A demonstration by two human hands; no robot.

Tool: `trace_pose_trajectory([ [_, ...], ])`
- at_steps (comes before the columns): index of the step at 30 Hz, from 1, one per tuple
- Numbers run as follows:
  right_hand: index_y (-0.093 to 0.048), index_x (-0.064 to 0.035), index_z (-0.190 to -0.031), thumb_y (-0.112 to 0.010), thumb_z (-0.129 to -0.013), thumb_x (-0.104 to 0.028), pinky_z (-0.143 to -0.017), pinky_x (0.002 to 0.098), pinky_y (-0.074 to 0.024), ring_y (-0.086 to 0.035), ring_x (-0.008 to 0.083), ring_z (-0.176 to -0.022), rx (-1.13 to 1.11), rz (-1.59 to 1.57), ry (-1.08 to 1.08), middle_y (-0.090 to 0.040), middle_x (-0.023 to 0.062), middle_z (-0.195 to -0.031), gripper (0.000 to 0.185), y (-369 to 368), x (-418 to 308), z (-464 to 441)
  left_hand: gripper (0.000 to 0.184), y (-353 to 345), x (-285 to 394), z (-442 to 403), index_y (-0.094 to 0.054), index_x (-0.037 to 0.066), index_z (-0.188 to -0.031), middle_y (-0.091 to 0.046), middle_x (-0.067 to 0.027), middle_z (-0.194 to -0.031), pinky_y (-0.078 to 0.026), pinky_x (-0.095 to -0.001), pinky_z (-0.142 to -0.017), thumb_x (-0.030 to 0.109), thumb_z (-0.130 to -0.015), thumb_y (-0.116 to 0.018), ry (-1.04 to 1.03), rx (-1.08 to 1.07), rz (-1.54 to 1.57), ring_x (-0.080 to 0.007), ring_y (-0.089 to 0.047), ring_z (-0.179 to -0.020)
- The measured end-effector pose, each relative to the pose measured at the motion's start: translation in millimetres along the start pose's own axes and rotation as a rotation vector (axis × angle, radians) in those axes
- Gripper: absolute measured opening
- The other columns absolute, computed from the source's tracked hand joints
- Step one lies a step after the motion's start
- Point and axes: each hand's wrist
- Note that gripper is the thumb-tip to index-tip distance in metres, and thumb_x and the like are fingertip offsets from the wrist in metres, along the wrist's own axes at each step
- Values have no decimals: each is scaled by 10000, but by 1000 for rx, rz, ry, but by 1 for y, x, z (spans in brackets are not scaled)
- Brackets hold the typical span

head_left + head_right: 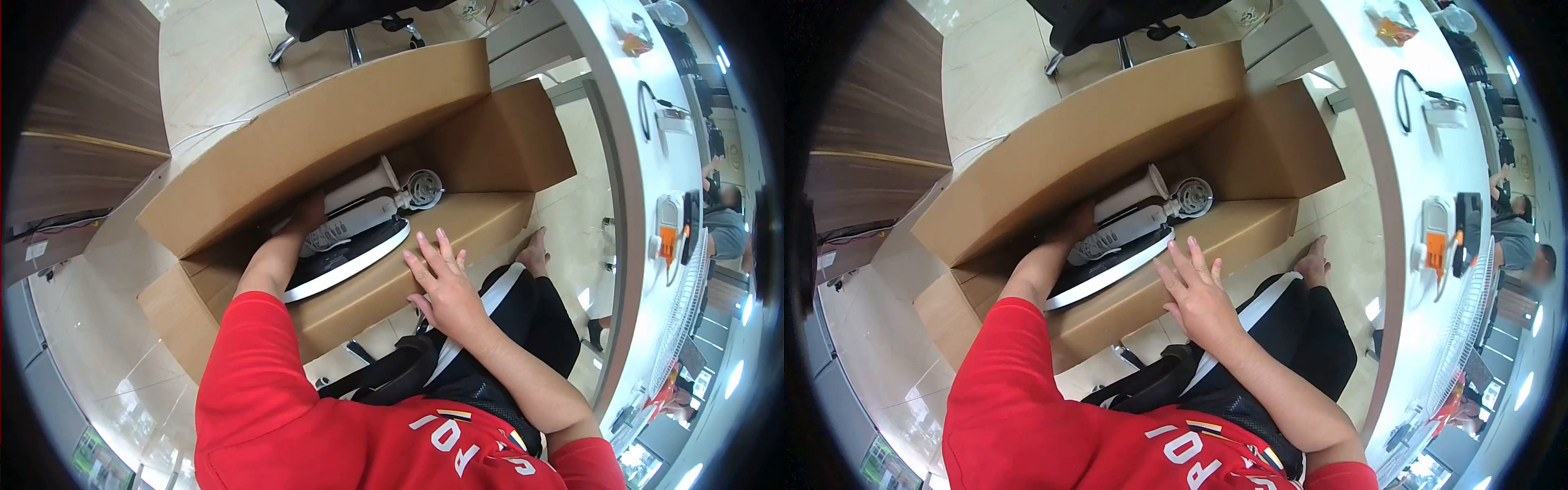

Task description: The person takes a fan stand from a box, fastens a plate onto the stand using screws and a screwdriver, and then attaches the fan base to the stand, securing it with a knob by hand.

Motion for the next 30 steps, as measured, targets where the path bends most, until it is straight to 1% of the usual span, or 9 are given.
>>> trace_pose_trajectory([
  [6, -474, -117, -1538, -822, -815, -120, -1130, 733, -364, -220, 466, -1555, 54, -27, 31, -316, 181, -1657, 802, 0, 1, 6, 802, 21, 7, 19, -477, -35, -1390, -582, -312, -1322, -458, -481, -1117, 200, -727, -864, -128, 121, 178, -457, -570, -1269],
  [11, -449, -95, -1556, -846, -815, -325, -1123, 780, -309, -190, 450, -1571, 55, -83, 49, -305, 197, -1666, 871, 6, 3, 15, 839, 112, 76, 57, -479, 20, -1398, -600, -275, -1302, -492, -491, -1042, 224, -688, -875, -274, 192, 343, -450, -599, -1225],
  [14, -393, -37, -1575, -817, -845, -442, -1126, 804, -255, -147, 430, -1587, -18, -197, 8, -263, 218, -1687, 937, 11, 10, 17, 681, 168, 130, 91, -606, 62, -1304, -665, -217, -1262, -521, -460, -985, 206, -688, -860, -504, 379, 453, -400, -639, -1196],
  [16, -306, 9, -1603, -794, -875, -478, -1197, 703, -250, -161, 435, -1580, -6, -237, -44, -242, 264, -1682, 1003, 29, 8, 21, 419, 198, 164, 115, -729, 108, -1189, -727, -94, -1221, -469, -423, -1064, 147, -774, -776, -618, 410, 333, -285, -654, -1186],
  [19, -203, 33, -1627, -853, -839, -399, -1249, 424, -292, -300, 457, -1527, 339, -562, 222, -328, 325, -1621, 1108, 68, -1, 33, 496, 253, 237, 179, -688, 100, -1277, -700, -103, -1266, -450, -457, -1080, 198, -801, -788, -794, 498, 311, -308, -624, -1227],
  [22, -192, 29, -1629, -886, -813, -303, -1217, 456, -336, -378, 438, -1494, 509, -626, 240, -373, 319, -1595, 1122, 157, -51, 98, 418, 287, 310, 250, -739, 103, -1148, -732, -89, -1145, -508, -430, -988, 264, -783, -864, -841, 341, 557, -282, -677, -1112],
  [23, -270, 15, -1612, -900, -790, -245, -1153, 444, -405, -498, 419, -1402, 672, -562, 292, -476, 290, -1523, 1068, 172, -61, 122, 470, 287, 325, 258, -729, 70, -1113, -729, -88, -1087, -520, -429, -945, 336, -764, -898, -938, 253, 608, -282, -689, -1056],
  [27, -516, 9, -1442, -902, -779, -226, -1029, 405, -491, -653, 353, -1180, 938, -495, 323, -660, 210, -1287, 802, 191, -72, 216, 497, 261, 399, 302, -730, 51, -1083, -730, -97, -1044, -524, -429, -937, 297, -685, -900, -1224, 398, 482, -313, -696, -1035],
  [30, -578, 0, -1364, -890, -792, -222, -988, 400, -516, -684, 325, -1115, 1030, -478, 262, -686, 196, -1224, 688, 175, -72, 291, 543, 244, 460, 365, -722, 65, -1201, -718, -111, -1180, -518, -427, -979, 246, -712, -875, -1223, 14, 547, -322, -691, -1090],
])
Point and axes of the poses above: each hand's wrist, its own z-axis away from the middle knuckle, its own y-axis out of the back of the hand, x = y × z
